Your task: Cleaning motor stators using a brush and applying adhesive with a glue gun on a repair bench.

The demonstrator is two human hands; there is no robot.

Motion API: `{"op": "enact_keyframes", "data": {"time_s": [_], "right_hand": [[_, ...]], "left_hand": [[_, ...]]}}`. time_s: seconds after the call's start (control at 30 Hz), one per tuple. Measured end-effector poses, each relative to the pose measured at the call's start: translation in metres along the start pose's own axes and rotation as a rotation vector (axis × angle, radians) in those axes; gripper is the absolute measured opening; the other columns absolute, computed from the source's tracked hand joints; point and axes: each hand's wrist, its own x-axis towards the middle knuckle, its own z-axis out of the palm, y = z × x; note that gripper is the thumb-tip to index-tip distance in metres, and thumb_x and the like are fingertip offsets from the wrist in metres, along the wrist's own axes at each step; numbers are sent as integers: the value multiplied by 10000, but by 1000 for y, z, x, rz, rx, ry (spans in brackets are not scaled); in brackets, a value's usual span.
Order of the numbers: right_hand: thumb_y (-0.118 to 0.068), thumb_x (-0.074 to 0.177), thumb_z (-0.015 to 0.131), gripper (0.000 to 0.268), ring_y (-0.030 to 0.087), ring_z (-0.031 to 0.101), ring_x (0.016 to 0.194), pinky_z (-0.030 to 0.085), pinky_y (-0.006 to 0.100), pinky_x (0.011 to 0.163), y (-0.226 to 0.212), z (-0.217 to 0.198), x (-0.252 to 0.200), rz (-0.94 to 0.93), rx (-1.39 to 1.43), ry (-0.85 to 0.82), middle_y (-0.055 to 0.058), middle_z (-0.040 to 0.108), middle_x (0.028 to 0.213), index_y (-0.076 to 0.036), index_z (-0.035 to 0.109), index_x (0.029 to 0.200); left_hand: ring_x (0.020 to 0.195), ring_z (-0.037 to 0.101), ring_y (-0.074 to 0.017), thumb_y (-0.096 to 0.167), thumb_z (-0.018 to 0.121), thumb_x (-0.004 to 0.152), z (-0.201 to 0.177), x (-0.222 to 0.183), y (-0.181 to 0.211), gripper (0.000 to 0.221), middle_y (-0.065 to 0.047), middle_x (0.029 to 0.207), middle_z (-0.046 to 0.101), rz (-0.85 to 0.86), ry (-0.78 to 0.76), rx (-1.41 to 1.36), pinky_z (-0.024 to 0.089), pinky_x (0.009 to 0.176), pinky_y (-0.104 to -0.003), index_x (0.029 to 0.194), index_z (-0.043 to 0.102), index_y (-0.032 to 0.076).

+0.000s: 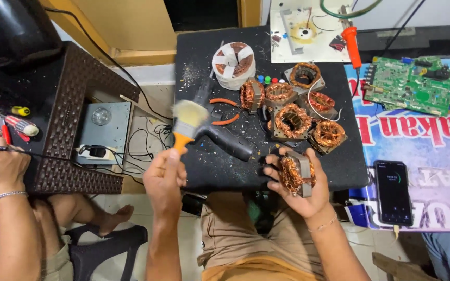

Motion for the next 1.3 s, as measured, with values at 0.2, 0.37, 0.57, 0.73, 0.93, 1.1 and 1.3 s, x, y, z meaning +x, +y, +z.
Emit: {"op": "enact_keyframes", "data": {"time_s": [0.2,0.37,0.57,0.73,0.93,1.1,1.3], "right_hand": [[-552,995,544,604,281,662,914,546,341,632,3,29,-4,-66,-75,31,206,634,1132,-49,542,1329],[-453,985,627,629,262,611,941,535,333,660,4,31,-4,-122,-120,-16,204,577,1138,-11,472,1405],[-313,936,885,737,266,533,953,511,325,717,5,73,-9,-61,-177,-118,230,515,1165,8,439,1428],[-359,840,932,686,251,671,855,548,313,611,-34,139,18,-230,-730,3,180,670,1072,-46,561,1325],[-310,816,679,516,291,629,1090,579,379,823,-62,218,93,-262,-1274,712,165,548,1355,-174,525,1289],[-257,958,673,487,276,676,1161,618,391,978,-81,210,152,-336,-1510,779,192,545,1374,-91,456,1362],[-182,888,779,569,305,648,1114,560,412,934,-106,167,205,-301,-1791,792,182,624,1287,-109,489,1371]], "left_hand": [[445,491,-121,154,582,1055,6,36,-42,208,-70,546,563,124,205,5,416,469,-219,1023,732,14],[494,552,-164,128,623,1022,26,33,-52,154,-88,582,638,217,154,194,451,494,-263,1019,756,50],[574,571,-157,310,560,1030,19,30,-40,232,18,739,678,199,132,390,454,564,-357,1068,696,125],[643,678,-258,328,562,1016,19,32,-42,216,-14,821,744,194,130,424,500,618,-410,1078,676,155],[654,709,-284,330,564,1013,17,31,-39,211,-20,829,763,226,116,414,513,592,-419,1084,666,159],[723,742,-320,324,567,1004,16,30,-40,197,-29,901,791,249,113,429,532,598,-437,1077,671,173],[693,753,-278,352,562,1002,15,31,-39,209,-13,874,803,216,101,433,544,564,-417,1082,676,196]]}}
